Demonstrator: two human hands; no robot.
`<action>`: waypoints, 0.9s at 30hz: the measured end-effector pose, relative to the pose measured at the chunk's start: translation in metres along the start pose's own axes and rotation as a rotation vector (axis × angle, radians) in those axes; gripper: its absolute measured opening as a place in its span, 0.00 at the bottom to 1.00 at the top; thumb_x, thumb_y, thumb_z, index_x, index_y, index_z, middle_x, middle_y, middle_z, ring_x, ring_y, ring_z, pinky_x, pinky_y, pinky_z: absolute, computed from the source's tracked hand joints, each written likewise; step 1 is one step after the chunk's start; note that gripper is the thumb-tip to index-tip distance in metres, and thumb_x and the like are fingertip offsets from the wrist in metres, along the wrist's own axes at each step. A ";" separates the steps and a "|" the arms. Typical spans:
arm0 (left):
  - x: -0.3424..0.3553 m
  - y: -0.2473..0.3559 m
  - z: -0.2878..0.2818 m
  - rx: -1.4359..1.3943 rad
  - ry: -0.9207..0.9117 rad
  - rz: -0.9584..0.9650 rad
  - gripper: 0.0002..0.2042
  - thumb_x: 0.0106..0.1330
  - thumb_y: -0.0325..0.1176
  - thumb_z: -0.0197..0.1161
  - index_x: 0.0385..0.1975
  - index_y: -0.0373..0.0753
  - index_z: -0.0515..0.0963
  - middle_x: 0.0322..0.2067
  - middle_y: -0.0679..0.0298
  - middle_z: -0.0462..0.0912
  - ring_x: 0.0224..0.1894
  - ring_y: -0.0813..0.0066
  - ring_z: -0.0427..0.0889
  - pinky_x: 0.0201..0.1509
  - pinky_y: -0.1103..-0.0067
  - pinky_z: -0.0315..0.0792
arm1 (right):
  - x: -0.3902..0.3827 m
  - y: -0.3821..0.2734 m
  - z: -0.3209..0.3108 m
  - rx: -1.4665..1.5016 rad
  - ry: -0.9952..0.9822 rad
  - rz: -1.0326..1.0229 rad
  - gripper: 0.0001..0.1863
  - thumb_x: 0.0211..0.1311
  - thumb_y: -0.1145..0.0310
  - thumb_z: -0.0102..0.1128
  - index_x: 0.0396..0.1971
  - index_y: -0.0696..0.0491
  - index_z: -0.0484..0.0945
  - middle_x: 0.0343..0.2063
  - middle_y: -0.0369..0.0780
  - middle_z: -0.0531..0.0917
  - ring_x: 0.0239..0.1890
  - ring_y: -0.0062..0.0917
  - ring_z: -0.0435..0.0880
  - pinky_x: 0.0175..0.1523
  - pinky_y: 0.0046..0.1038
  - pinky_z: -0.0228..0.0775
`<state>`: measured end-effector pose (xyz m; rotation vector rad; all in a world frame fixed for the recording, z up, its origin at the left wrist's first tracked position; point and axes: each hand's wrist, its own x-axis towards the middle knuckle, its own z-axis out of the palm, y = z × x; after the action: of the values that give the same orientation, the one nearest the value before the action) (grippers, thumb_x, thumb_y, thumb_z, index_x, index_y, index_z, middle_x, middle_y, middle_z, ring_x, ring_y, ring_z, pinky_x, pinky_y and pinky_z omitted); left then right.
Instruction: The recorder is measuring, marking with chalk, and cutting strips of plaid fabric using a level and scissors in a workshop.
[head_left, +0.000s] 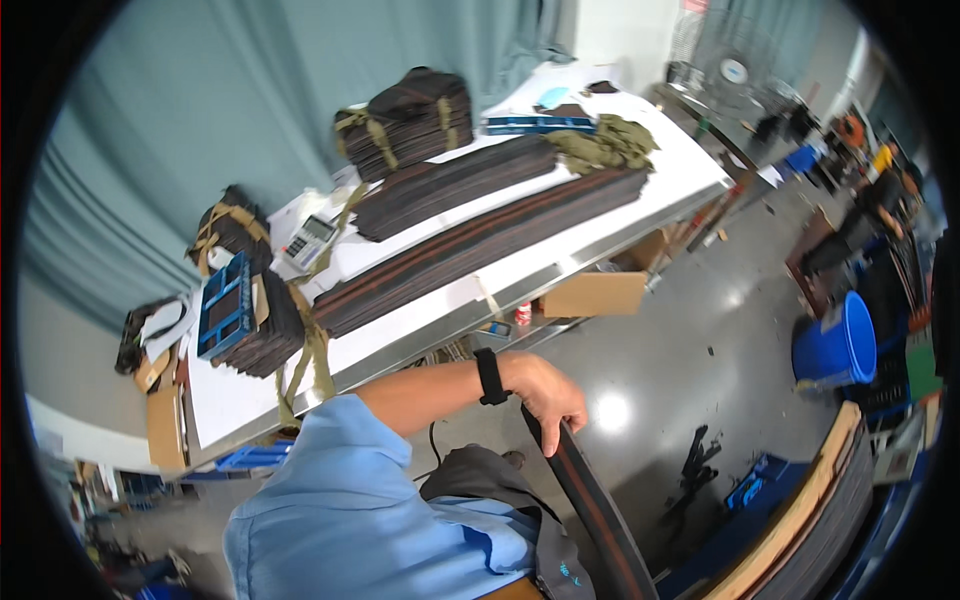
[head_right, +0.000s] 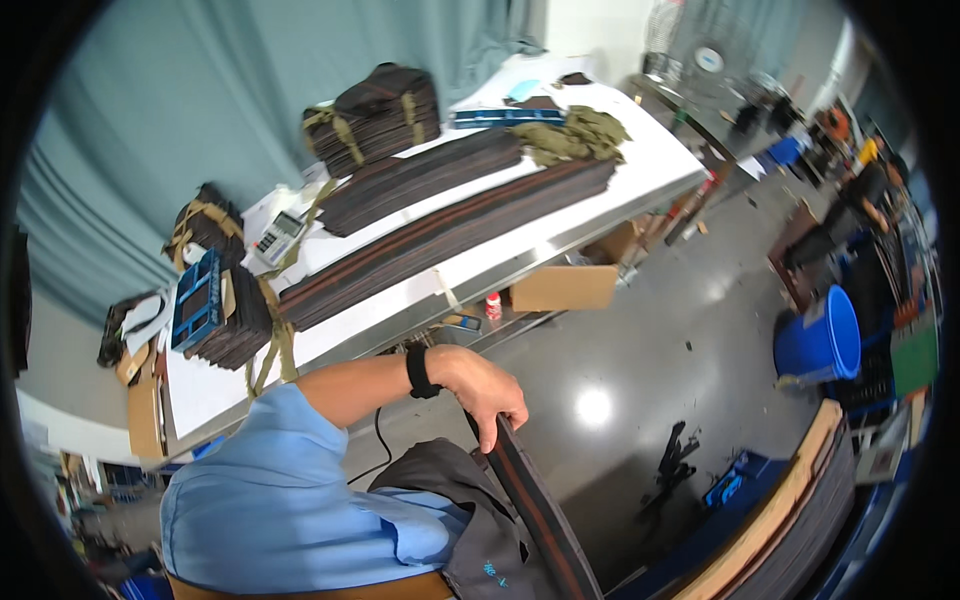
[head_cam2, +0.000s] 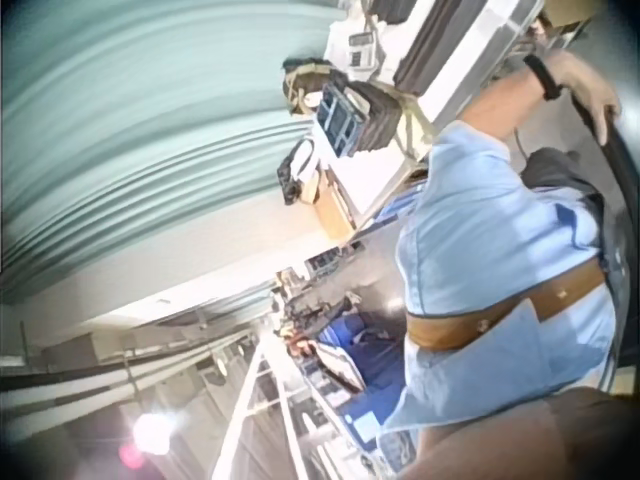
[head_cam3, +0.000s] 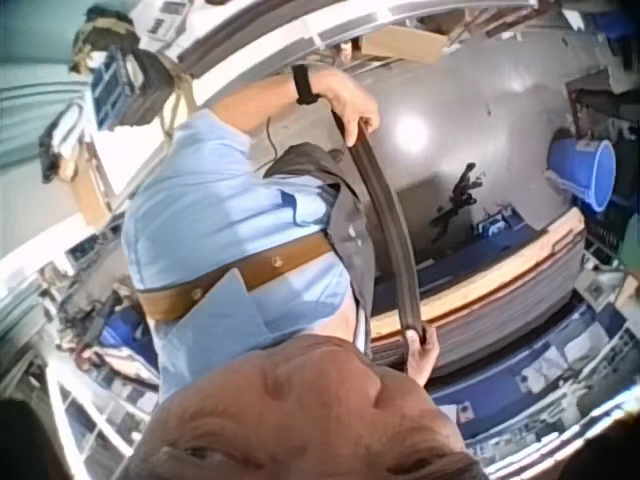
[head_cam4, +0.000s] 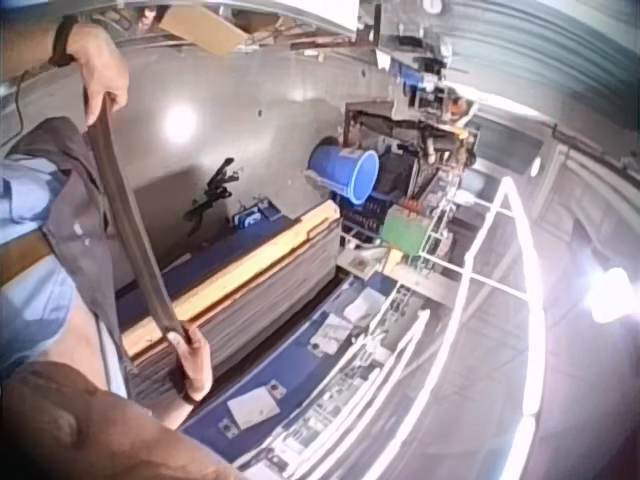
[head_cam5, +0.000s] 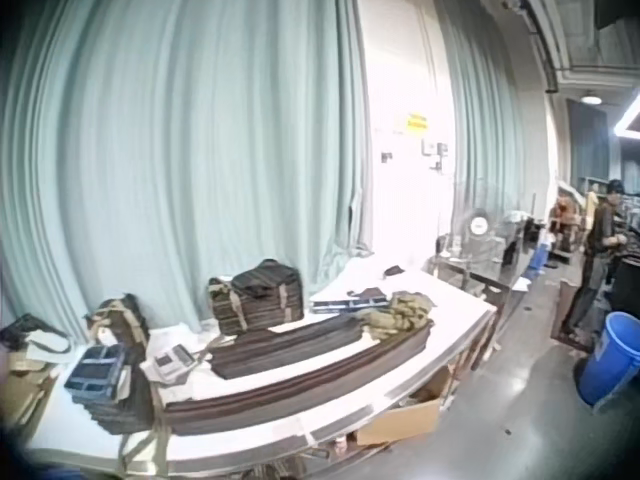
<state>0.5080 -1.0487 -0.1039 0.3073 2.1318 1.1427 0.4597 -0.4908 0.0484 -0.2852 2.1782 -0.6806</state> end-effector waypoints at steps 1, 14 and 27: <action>-0.015 0.000 -0.008 0.061 0.089 -0.040 0.21 0.53 0.44 0.80 0.39 0.36 0.82 0.31 0.59 0.86 0.36 0.59 0.85 0.39 0.64 0.73 | 0.027 -0.007 -0.006 -0.074 0.006 -0.043 0.10 0.66 0.75 0.62 0.45 0.59 0.80 0.32 0.36 0.81 0.34 0.21 0.75 0.43 0.26 0.72; -0.140 0.009 -0.049 0.158 0.708 -0.446 0.19 0.56 0.45 0.77 0.38 0.41 0.80 0.24 0.57 0.83 0.33 0.53 0.84 0.36 0.61 0.70 | 0.349 -0.133 -0.059 -0.325 -0.301 -0.551 0.12 0.68 0.69 0.69 0.44 0.61 0.81 0.34 0.41 0.85 0.37 0.26 0.77 0.44 0.30 0.73; -0.210 -0.010 -0.064 -0.190 0.907 -0.786 0.20 0.57 0.47 0.78 0.38 0.36 0.83 0.27 0.59 0.85 0.30 0.66 0.83 0.35 0.72 0.72 | 0.540 -0.352 -0.073 -0.225 -0.569 -0.597 0.19 0.61 0.64 0.77 0.42 0.59 0.79 0.28 0.31 0.81 0.32 0.14 0.77 0.37 0.20 0.71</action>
<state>0.6210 -1.1999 0.0091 -1.2501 2.4302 1.0541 0.0490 -0.9795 -0.0650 -1.1328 1.6085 -0.5722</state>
